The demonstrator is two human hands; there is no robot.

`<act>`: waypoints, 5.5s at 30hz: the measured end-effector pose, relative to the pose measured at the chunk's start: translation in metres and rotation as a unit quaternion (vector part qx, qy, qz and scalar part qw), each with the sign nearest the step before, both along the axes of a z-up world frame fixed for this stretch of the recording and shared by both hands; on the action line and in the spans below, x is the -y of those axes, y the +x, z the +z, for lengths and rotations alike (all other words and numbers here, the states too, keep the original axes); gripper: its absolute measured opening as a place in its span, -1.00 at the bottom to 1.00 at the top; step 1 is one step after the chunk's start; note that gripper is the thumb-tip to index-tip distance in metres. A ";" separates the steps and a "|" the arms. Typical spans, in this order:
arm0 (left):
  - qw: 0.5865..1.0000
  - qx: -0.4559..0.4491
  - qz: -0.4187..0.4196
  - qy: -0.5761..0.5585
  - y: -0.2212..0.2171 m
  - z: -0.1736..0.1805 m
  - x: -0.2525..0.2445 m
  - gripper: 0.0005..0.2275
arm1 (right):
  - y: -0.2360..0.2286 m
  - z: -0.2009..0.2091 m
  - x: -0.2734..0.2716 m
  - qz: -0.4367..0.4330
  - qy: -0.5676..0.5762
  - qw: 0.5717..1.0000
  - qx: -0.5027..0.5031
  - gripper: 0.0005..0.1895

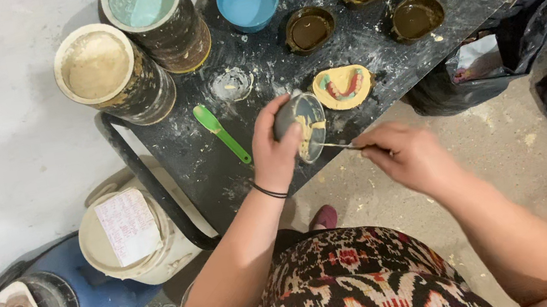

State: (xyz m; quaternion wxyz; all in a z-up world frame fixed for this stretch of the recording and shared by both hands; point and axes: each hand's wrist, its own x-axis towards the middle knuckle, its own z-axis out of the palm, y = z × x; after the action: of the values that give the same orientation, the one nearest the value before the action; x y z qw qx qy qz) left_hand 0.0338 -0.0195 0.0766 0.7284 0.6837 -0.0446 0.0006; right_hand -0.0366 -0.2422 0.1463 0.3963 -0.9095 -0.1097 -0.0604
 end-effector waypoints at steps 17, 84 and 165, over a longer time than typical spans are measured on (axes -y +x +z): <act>0.996 -0.008 -0.084 -0.011 0.001 0.014 -0.003 -0.45 | 0.010 -0.078 0.010 -0.114 -0.068 0.987 0.091 -0.87; 0.991 0.033 -0.129 -0.021 -0.034 -0.089 -0.024 -0.36 | 0.028 -0.092 0.045 -0.160 -0.153 0.975 -0.002 -0.78; 0.978 0.013 -0.206 -0.029 -0.030 -0.077 -0.035 -0.32 | 0.019 -0.089 0.017 -0.197 -0.360 0.906 0.102 -0.81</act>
State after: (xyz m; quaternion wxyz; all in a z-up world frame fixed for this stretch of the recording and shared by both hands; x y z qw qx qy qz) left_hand 0.0033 0.0156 -0.0008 0.7317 0.6383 -0.1940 -0.1398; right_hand -0.0178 -0.2596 0.0577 0.0086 -0.9823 0.0180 -0.1863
